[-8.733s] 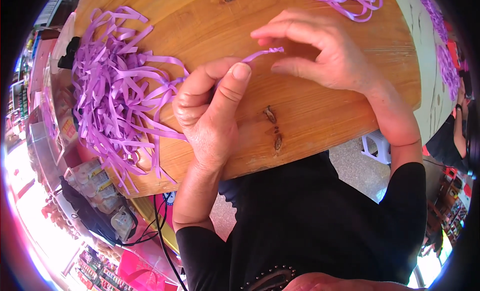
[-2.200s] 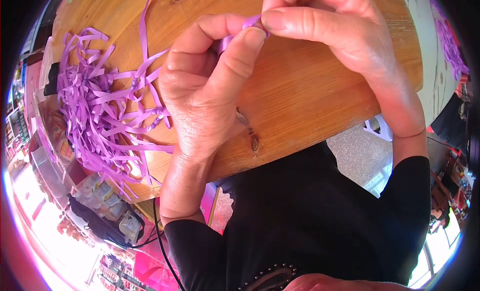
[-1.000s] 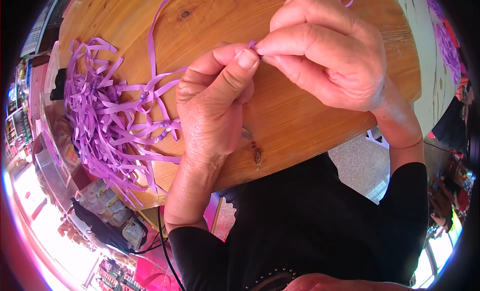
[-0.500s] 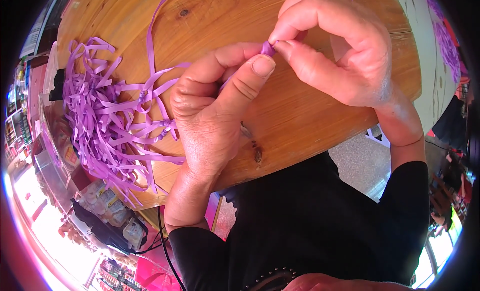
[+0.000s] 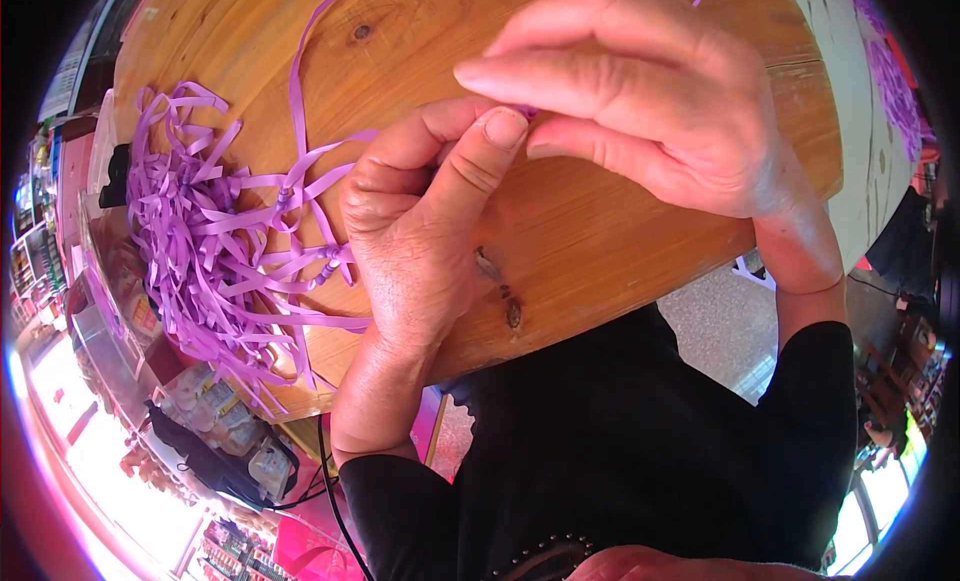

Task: The person picks up a purple ribbon from a pile on a wooden table and ties a knot in it by hand. They repeat this process, connecting each newly knotted ribbon to a growing chain of purple ribbons.

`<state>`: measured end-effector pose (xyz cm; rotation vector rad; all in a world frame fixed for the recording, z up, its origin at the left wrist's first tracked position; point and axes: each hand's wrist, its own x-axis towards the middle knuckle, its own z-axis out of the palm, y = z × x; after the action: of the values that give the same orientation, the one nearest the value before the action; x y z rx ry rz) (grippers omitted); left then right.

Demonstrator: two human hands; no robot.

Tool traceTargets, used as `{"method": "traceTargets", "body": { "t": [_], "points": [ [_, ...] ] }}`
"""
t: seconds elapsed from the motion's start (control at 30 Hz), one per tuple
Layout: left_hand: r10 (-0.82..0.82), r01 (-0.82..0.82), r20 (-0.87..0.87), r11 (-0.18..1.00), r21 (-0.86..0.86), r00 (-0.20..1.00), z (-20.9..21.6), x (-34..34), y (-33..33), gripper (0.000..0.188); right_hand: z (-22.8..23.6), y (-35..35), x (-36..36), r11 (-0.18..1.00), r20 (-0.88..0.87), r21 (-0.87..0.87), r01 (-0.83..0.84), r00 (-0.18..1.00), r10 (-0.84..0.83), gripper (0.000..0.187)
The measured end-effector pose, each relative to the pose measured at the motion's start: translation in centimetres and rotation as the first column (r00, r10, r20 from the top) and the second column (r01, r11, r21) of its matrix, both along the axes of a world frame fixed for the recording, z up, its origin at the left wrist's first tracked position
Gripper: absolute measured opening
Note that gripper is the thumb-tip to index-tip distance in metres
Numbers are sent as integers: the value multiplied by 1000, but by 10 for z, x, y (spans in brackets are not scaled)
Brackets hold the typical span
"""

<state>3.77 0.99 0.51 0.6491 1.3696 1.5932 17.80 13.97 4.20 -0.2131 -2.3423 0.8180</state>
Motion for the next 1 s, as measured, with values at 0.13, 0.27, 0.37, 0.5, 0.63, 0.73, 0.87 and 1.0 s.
{"method": "traceTargets", "body": {
  "t": [0.13,0.27,0.37,0.5,0.63,0.73,0.87,1.0],
  "points": [
    [-14,15,-24,999,51,1000,1,1,3,11,15,2,7,1000,111,19,25,993,-27,22],
    [10,-6,-151,1000,28,988,2,-9,-2,7,22,3,6,999,203,30,20,979,-26,17],
    [41,-26,-231,997,66,972,-1,-12,-2,8,23,1,5,999,225,30,32,974,-38,15],
    [60,-48,-238,997,54,969,1,-13,-2,8,22,-2,2,997,203,7,77,976,-77,15],
    [65,-51,-212,996,69,975,1,-13,-2,7,18,1,2,999,220,-1,40,975,-39,20],
    [70,-62,-146,996,57,987,1,-15,-2,7,15,4,2,1000,229,-5,21,973,-20,23],
    [70,-63,-116,996,59,991,0,-10,1,7,15,7,6,996,218,-90,16,976,4,28],
    [74,-71,-77,996,47,994,1,-8,0,7,10,7,3,986,149,-157,-48,986,72,25]
  ]
}}
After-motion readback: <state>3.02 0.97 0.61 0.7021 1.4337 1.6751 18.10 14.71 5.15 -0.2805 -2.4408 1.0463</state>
